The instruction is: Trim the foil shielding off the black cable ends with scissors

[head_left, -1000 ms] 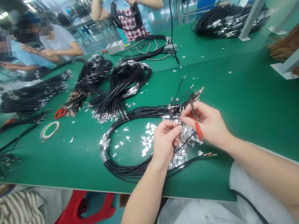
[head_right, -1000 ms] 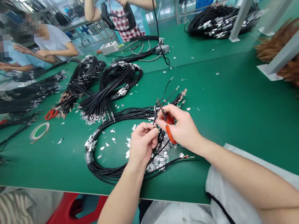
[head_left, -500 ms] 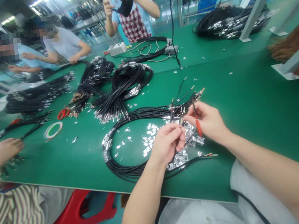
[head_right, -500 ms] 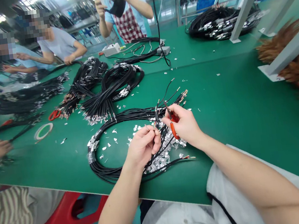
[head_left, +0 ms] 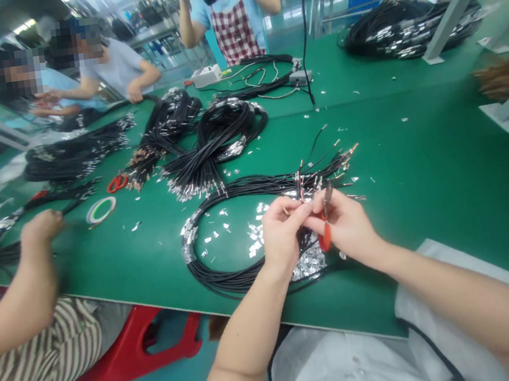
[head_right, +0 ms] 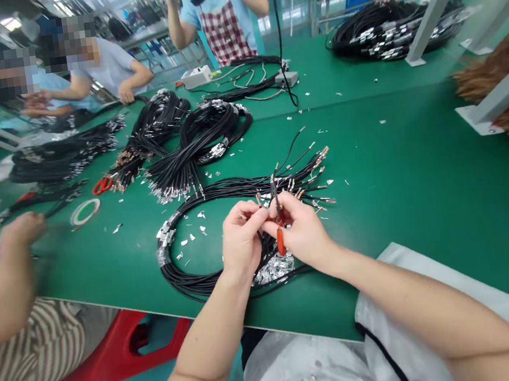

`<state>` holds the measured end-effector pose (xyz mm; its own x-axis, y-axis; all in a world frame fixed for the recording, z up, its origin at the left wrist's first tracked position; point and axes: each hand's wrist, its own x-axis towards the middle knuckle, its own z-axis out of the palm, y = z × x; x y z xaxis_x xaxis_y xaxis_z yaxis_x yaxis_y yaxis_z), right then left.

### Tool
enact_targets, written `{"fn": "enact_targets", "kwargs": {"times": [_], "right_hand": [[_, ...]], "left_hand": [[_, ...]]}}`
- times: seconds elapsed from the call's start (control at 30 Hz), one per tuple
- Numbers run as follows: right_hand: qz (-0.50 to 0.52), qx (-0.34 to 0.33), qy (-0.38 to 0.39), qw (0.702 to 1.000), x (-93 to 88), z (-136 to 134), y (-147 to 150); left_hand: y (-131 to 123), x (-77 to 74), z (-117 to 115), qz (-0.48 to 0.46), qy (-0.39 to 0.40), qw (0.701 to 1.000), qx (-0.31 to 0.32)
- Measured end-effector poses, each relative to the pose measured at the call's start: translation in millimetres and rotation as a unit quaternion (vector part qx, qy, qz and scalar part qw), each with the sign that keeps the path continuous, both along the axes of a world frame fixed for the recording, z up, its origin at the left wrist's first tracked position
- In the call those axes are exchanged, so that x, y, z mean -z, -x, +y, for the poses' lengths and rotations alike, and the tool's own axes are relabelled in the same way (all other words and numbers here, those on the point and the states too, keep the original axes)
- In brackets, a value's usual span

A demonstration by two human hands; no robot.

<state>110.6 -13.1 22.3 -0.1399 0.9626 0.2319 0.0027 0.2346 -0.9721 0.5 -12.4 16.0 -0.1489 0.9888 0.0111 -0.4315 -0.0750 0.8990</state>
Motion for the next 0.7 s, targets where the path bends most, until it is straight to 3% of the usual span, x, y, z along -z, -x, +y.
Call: {"fn": "enact_targets", "kwargs": {"times": [0.2, 0.47, 0.7], "right_hand": [[0.003, -0.031, 0.037, 0.999, 5.5, 8, -4], [-0.037, -0.028, 0.028, 0.999, 9.6, 10, -5], [-0.081, -0.003, 0.015, 0.997, 16.1, 13, -9]], "left_hand": [[6, -4.9, 4, -0.006, 0.026, 1.000, -0.007], [3, 6.0, 2, 0.073, 0.009, 0.997, -0.018], [2, 3.8, 3, 0.038, 0.062, 0.996, 0.047]]}}
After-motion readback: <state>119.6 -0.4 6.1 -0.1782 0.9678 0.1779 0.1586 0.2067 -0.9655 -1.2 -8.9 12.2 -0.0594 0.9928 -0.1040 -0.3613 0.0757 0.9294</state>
